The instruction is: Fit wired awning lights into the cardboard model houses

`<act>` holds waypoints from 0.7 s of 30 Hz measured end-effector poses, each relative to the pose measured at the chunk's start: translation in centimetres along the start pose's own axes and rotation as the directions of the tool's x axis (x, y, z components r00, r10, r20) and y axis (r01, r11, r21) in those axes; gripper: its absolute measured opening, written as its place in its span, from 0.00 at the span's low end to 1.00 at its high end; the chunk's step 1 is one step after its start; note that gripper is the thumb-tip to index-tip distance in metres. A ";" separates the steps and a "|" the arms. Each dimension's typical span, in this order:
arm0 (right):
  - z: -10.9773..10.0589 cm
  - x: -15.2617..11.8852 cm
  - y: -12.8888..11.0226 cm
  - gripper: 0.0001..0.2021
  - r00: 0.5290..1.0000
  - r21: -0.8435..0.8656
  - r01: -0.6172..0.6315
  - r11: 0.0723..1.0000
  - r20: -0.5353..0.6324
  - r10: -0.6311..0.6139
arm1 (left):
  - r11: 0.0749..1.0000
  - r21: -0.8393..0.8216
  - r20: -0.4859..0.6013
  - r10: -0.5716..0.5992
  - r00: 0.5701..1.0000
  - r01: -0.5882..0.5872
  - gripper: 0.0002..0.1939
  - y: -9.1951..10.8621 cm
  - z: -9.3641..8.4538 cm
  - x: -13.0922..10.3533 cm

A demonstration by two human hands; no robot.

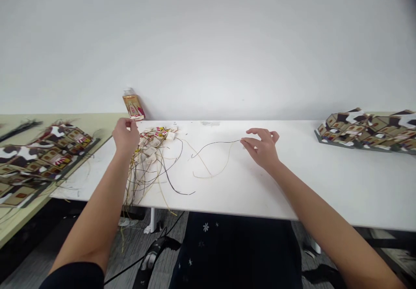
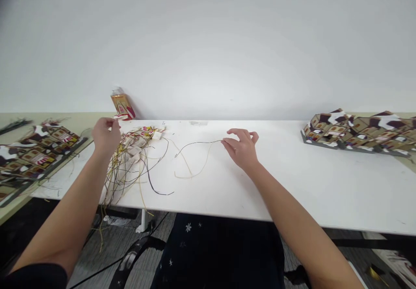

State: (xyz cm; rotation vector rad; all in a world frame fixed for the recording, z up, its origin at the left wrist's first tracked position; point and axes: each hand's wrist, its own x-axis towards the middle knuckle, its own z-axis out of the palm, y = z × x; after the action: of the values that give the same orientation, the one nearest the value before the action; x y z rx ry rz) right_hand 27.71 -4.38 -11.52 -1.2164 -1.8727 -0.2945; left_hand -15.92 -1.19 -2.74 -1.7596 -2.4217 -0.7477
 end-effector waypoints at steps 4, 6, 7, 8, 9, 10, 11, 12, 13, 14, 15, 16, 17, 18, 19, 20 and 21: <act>0.0 0.0 -0.2 0.15 1.000 0.004 -0.006 1.000 0.006 0.006 | 0.990 0.143 0.108 -0.024 0.994 0.009 0.17 -1.3 0.5 0.6; -0.1 0.1 -0.2 0.15 1.000 -0.002 -0.015 1.000 0.007 0.015 | 0.980 0.201 0.163 -0.030 0.986 -0.004 0.15 -1.2 1.2 0.4; -0.1 0.1 -0.2 0.15 1.000 -0.006 -0.018 1.000 0.005 0.018 | 0.972 0.235 0.155 -0.025 0.988 -0.012 0.16 -0.9 1.6 0.1; -0.1 0.1 -0.1 0.15 1.000 -0.008 -0.019 1.000 0.002 0.019 | 0.964 0.266 0.130 -0.014 0.991 -0.022 0.18 -0.5 2.0 -0.1; -0.1 0.1 0.0 0.15 1.000 -0.010 -0.016 1.000 -0.004 0.016 | 0.956 0.290 0.114 0.016 0.993 -0.049 0.20 0.0 2.3 -0.4; -0.1 0.1 0.0 0.16 1.000 -0.010 -0.010 1.000 -0.012 0.010 | 0.947 0.305 0.120 0.070 0.990 -0.104 0.22 0.6 2.8 -0.7; 0.0 0.1 0.1 0.16 1.000 -0.009 -0.004 1.000 -0.017 0.004 | 0.931 0.314 0.153 0.143 0.978 -0.185 0.23 1.2 3.2 -0.9; 0.0 0.1 0.1 0.16 1.000 -0.009 -0.001 1.000 -0.017 0.001 | 0.907 0.318 0.203 0.220 0.954 -0.277 0.25 1.8 3.7 -1.1; 0.1 0.0 0.2 0.16 1.000 -0.009 -0.001 1.000 -0.013 0.001 | 0.875 0.318 0.257 0.291 0.921 -0.366 0.26 2.3 4.2 -1.2; 0.1 0.0 0.2 0.16 1.000 -0.009 -0.006 1.000 -0.005 0.006 | 0.844 0.317 0.298 0.343 0.891 -0.432 0.26 2.8 4.7 -1.2; 0.1 0.0 0.2 0.16 1.000 -0.009 -0.012 1.000 0.004 0.012 | 0.825 0.319 0.321 0.370 0.872 -0.467 0.26 3.1 5.1 -1.2; 0.1 0.0 0.2 0.16 1.000 -0.007 -0.017 1.000 0.011 0.017 | 0.821 0.318 0.325 0.375 0.868 -0.474 0.26 3.4 5.5 -1.1; 0.1 0.0 0.1 0.16 1.000 -0.004 -0.021 1.000 0.014 0.021 | 0.827 0.312 0.323 0.371 0.871 -0.468 0.25 3.5 5.8 -0.9; 0.0 0.0 0.1 0.15 1.000 0.000 -0.024 1.000 0.012 0.024 | 0.838 0.297 0.319 0.366 0.874 -0.459 0.24 3.5 6.0 -0.7; 0.0 0.1 0.1 0.15 1.000 0.004 -0.028 1.000 0.007 0.028 | 0.850 0.273 0.313 0.363 0.877 -0.450 0.22 3.4 6.0 -0.5; -0.1 0.1 0.0 0.15 1.000 0.007 -0.030 1.000 0.000 0.030 | 0.859 0.251 0.308 0.366 0.878 -0.446 0.21 3.3 6.0 -0.3; -0.1 0.2 0.0 0.15 1.000 0.010 -0.029 1.000 -0.009 0.029 | 0.881 0.196 0.299 0.364 0.882 -0.430 0.21 3.1 5.8 0.0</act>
State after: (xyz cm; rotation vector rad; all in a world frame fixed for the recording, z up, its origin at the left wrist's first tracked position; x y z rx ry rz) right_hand 27.77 -4.36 -11.32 -1.2323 -1.8448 -0.2742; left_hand -11.77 1.89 -6.77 -2.2450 -2.0441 -0.1615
